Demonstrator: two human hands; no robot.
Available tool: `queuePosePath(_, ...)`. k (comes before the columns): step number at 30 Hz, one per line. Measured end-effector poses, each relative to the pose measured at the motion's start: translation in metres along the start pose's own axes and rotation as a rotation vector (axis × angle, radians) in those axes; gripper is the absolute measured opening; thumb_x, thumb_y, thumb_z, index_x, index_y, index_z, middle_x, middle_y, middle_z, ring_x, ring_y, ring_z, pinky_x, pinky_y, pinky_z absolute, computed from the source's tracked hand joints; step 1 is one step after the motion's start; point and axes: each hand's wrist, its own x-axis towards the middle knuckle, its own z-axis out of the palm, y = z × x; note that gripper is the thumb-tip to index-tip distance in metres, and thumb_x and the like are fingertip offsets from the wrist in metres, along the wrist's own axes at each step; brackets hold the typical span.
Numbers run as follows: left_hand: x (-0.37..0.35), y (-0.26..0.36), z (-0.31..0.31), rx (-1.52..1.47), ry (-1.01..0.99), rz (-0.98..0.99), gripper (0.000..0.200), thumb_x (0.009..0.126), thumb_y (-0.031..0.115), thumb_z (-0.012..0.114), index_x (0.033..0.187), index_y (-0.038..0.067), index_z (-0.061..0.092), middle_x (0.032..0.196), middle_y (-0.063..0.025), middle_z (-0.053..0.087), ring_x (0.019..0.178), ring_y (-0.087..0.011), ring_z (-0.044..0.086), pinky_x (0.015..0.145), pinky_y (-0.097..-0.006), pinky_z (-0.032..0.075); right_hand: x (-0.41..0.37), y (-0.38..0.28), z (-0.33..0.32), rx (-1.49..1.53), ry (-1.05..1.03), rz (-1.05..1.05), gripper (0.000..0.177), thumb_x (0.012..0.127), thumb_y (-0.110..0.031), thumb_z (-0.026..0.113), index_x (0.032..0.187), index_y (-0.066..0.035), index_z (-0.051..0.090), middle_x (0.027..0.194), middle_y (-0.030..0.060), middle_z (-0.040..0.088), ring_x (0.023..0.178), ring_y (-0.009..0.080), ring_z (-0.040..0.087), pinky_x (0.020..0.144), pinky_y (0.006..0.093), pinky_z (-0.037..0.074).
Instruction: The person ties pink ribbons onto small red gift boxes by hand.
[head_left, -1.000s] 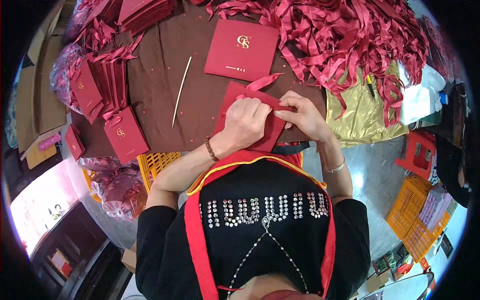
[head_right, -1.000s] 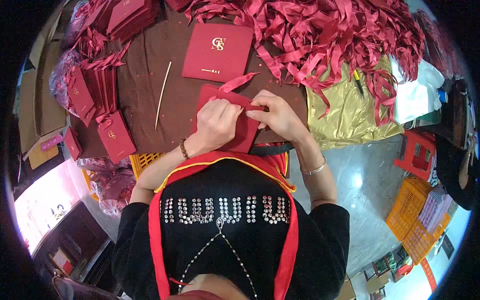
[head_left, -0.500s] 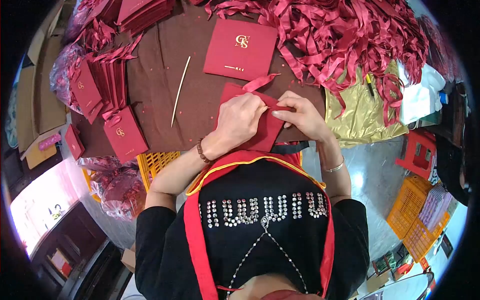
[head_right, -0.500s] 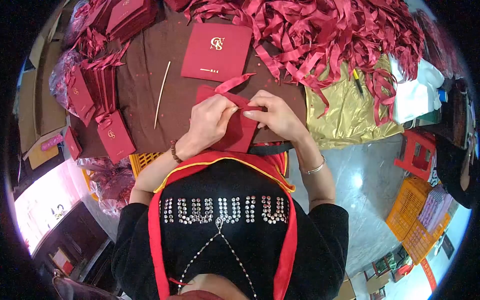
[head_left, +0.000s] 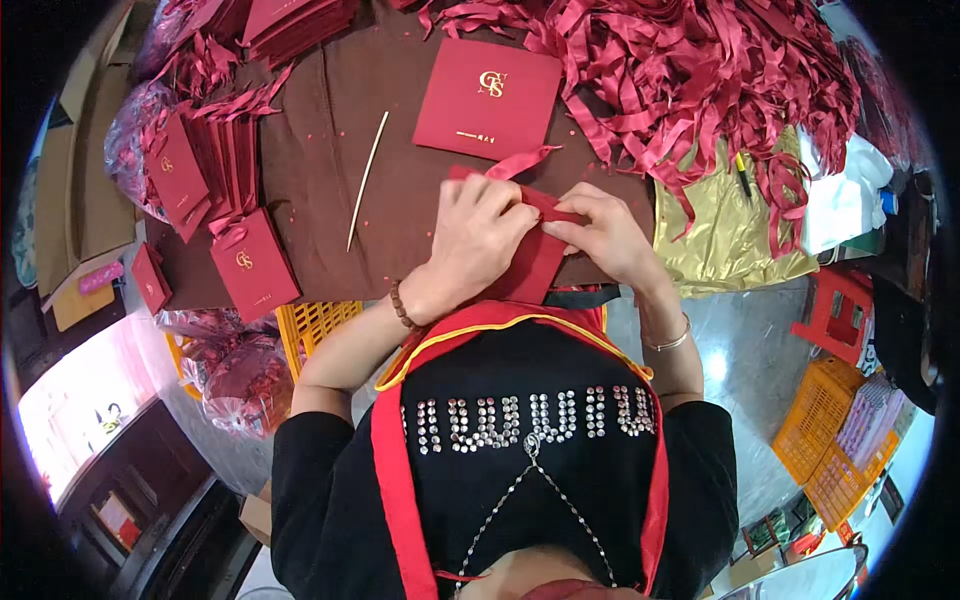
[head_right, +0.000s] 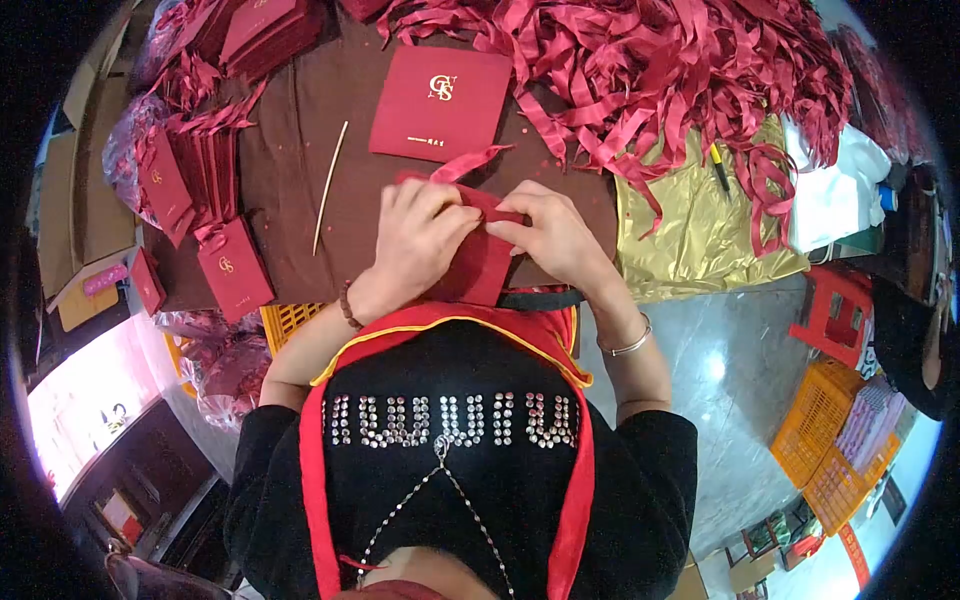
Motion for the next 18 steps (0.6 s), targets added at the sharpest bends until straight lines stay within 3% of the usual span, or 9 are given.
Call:
queuePosePath(4,0.014,-0.004,-0.013,-0.104,-0.103,-0.105,0.022,0.072,0.021,0.070,0.092,0.015,0.063,0.097,0.0014,0.059,0.089,-0.0202,0.050,0.078,-0.0370,0.032,-0.001,-0.003,0.001,-0.009,-0.004,0.004,0.019,0.082,-0.009,0.065,0.095,0.005,0.062,0.093,0.0062,0.053,0.078,0.0124,0.058,0.058,0.0240,0.053)
queuePosePath(5,0.015,-0.007,-0.014,-0.101,-0.101,-0.107,0.022,0.072,0.021,0.070,0.092,0.015,0.063,0.097,0.0014,0.059,0.089,-0.0202,0.050,0.078,-0.0370,0.032,-0.001,0.000,0.002,-0.137,0.036,-0.086,0.020,0.081,-0.009,0.065,0.095,0.005,0.062,0.093,0.0080,0.055,0.077,0.0150,0.059,0.059,0.0259,0.053)
queuePosePath(9,0.031,-0.025,-0.021,-0.221,-0.263,-0.126,0.019,0.080,0.030,0.061,0.088,0.013,0.066,0.084,-0.0027,0.061,0.088,-0.0215,0.053,0.074,-0.0377,0.032,-0.008,-0.008,0.011,-0.479,0.212,-0.322,0.020,0.080,-0.010,0.066,0.095,0.002,0.062,0.093,0.0130,0.059,0.077,0.0255,0.061,0.064,0.0323,0.051)
queuePosePath(11,0.044,-0.040,-0.021,-0.348,-0.555,-0.255,0.023,0.084,0.027,0.058,0.087,0.006,0.067,0.078,-0.0081,0.064,0.077,-0.0257,0.058,0.069,-0.0358,0.043,-0.010,-0.010,0.019,-0.476,0.251,-0.345,0.019,0.080,-0.011,0.066,0.095,0.001,0.062,0.093,0.0133,0.060,0.079,0.0278,0.061,0.065,0.0335,0.050)
queuePosePath(12,0.053,-0.040,-0.025,-0.443,-0.656,-0.313,0.024,0.084,0.024,0.057,0.086,0.002,0.066,0.068,-0.0125,0.061,0.064,-0.0252,0.059,0.061,-0.0351,0.045,-0.010,-0.010,0.022,-0.474,0.290,-0.370,0.019,0.080,-0.012,0.066,0.095,0.000,0.062,0.093,0.0136,0.060,0.080,0.0302,0.061,0.067,0.0347,0.050)
queuePosePath(13,0.059,-0.042,-0.024,-0.439,-0.653,-0.314,0.024,0.084,0.024,0.057,0.086,0.002,0.066,0.068,-0.0125,0.061,0.064,-0.0252,0.059,0.061,-0.0351,0.045,-0.009,-0.009,0.024,-0.474,0.288,-0.374,0.019,0.080,-0.012,0.066,0.095,0.000,0.062,0.093,0.0136,0.060,0.080,0.0302,0.061,0.067,0.0347,0.050)
queuePosePath(15,0.070,-0.046,-0.021,-0.495,-0.925,-0.403,0.025,0.082,0.024,0.057,0.086,0.001,0.066,0.065,-0.0142,0.060,0.061,-0.0191,0.057,0.061,-0.0343,0.045,-0.008,-0.008,0.026,-0.475,0.301,-0.341,0.019,0.080,-0.011,0.066,0.095,0.000,0.062,0.094,0.0134,0.060,0.080,0.0297,0.061,0.067,0.0348,0.050)
queuePosePath(16,0.077,-0.046,-0.021,-0.499,-1.003,-0.403,0.026,0.079,0.023,0.058,0.084,-0.001,0.066,0.060,-0.0115,0.057,0.058,-0.0136,0.053,0.056,-0.0332,0.042,-0.008,-0.009,0.027,-0.475,0.303,-0.344,0.019,0.080,-0.011,0.066,0.095,0.000,0.062,0.094,0.0134,0.060,0.080,0.0297,0.061,0.067,0.0348,0.050)
queuePosePath(18,0.083,-0.049,-0.011,-0.540,-1.075,-0.456,0.026,0.077,0.022,0.058,0.082,-0.002,0.066,0.058,-0.0092,0.056,0.057,-0.0132,0.050,0.054,-0.0327,0.040,-0.010,-0.009,0.029,-0.445,0.332,-0.342,0.019,0.080,-0.012,0.066,0.094,-0.001,0.062,0.095,0.0133,0.060,0.080,0.0298,0.061,0.068,0.0351,0.050)
